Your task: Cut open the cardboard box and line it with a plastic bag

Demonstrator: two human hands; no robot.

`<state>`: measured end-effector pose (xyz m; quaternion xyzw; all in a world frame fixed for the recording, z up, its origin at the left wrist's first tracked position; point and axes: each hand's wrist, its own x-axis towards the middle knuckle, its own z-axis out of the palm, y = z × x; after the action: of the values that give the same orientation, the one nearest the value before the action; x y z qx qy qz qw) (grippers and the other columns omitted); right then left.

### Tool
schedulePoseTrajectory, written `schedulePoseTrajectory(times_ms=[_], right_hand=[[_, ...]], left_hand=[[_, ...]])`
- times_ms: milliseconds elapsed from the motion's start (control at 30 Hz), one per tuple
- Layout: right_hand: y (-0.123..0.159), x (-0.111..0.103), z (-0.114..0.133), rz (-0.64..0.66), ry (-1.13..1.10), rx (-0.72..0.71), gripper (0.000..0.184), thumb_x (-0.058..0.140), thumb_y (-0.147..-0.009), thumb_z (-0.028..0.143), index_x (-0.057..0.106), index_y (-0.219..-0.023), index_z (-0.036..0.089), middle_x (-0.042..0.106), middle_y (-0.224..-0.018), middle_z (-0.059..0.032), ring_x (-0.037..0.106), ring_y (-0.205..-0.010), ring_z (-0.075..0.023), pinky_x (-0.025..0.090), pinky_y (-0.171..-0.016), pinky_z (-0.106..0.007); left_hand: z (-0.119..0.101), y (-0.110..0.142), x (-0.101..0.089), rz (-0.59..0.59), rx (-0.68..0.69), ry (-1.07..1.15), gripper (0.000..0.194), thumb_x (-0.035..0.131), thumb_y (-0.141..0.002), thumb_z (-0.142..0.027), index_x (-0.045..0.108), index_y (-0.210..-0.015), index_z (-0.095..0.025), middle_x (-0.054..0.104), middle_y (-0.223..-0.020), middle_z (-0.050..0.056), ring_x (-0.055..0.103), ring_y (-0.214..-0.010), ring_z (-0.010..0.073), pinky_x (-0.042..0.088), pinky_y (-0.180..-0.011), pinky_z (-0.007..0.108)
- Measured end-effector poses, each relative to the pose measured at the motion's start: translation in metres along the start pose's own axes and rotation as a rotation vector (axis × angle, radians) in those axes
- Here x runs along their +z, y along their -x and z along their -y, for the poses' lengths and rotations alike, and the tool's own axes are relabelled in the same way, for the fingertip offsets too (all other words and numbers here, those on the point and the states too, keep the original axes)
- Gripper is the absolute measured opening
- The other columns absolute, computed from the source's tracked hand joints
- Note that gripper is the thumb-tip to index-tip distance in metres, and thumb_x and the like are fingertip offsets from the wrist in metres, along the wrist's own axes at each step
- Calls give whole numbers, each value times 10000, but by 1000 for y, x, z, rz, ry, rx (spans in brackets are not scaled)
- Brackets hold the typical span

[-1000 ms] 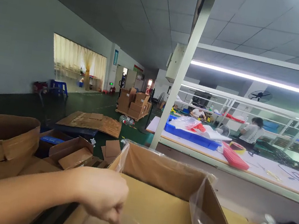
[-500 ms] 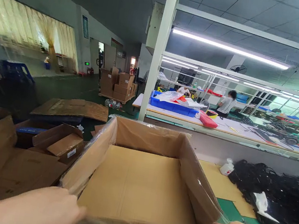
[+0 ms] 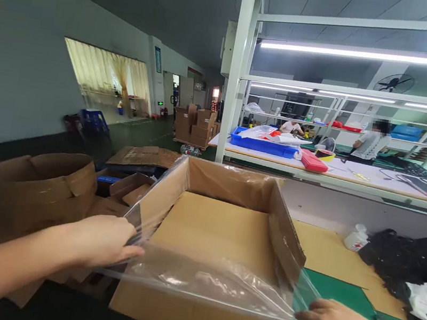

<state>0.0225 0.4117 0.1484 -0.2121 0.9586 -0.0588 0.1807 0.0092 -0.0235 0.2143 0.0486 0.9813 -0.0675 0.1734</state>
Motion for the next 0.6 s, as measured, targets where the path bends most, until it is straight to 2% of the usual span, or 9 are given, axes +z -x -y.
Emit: schedulePoseTrajectory(times_ms=[33,100,200,267,333,367,433,533,600], right_hand=[[1,5,3,17,0,-9,312,607,-762,224,720,-1035,325,704,-1076,-91,662,-1019,-366,534,-872,-539],[2,11,12,20,18,-40,267,672,-729,236,743,-983,279,723,-1028,-113,658,-1012,-395,520,-900,-566],[-2,3,34,-94,-17,-177,350,707,-773,407,722,-1077,233,703,-1134,-142,611,-1110,-416,419,-1032,-618],[-8,-5,49,-168,-115,-275,472,557,-886,529,641,-1243,233,619,-1313,-135,555,-1219,-371,387,-1090,-571],[-15,-7,60,-175,-196,-305,519,380,-967,542,555,-1349,238,512,-1442,-114,497,-1302,-314,401,-1104,-498],[-19,-3,63,-148,-201,-295,518,357,-979,520,540,-1365,226,472,-1476,-112,469,-1331,-301,398,-1112,-475],[-27,12,64,-46,-125,-226,507,470,-946,456,545,-1363,177,423,-1506,-143,412,-1373,-329,353,-1139,-492],[-37,38,55,80,8,-71,508,652,-821,355,615,-1286,156,517,-1417,-198,485,-1296,-409,419,-1057,-551],[-44,43,54,32,-4,-63,391,640,-826,381,684,-1169,199,651,-1256,-176,619,-1139,-387,505,-944,-504]], left_hand=[[-6,4,4,1,14,-90,319,573,-853,-408,740,-914,-144,741,-872,179,696,-842,387,516,-722,452],[-22,12,6,-108,96,-188,223,614,-838,-252,709,-1008,-143,730,-933,156,676,-927,366,503,-807,455],[-45,11,3,-257,351,-79,259,555,-914,-240,656,-1148,-196,690,-1090,102,624,-1059,288,471,-929,425],[-56,6,9,-194,439,46,372,580,-909,-287,592,-1275,-220,639,-1246,107,589,-1155,282,459,-986,425],[-62,2,26,-65,417,107,593,675,-830,-292,500,-1390,-209,536,-1406,151,517,-1272,327,431,-1044,462],[-64,2,37,13,382,103,689,721,-776,-273,476,-1415,-190,472,-1462,179,460,-1325,360,402,-1073,493],[-65,4,62,146,319,94,741,731,-734,-230,468,-1425,-178,343,-1535,193,324,-1405,390,308,-1126,561],[-60,4,99,174,312,245,724,695,-743,-255,465,-1429,-220,235,-1571,141,211,-1447,360,185,-1170,575],[-53,-4,124,137,290,344,709,669,-760,-267,457,-1435,-225,207,-1572,135,172,-1454,355,146,-1174,585]])
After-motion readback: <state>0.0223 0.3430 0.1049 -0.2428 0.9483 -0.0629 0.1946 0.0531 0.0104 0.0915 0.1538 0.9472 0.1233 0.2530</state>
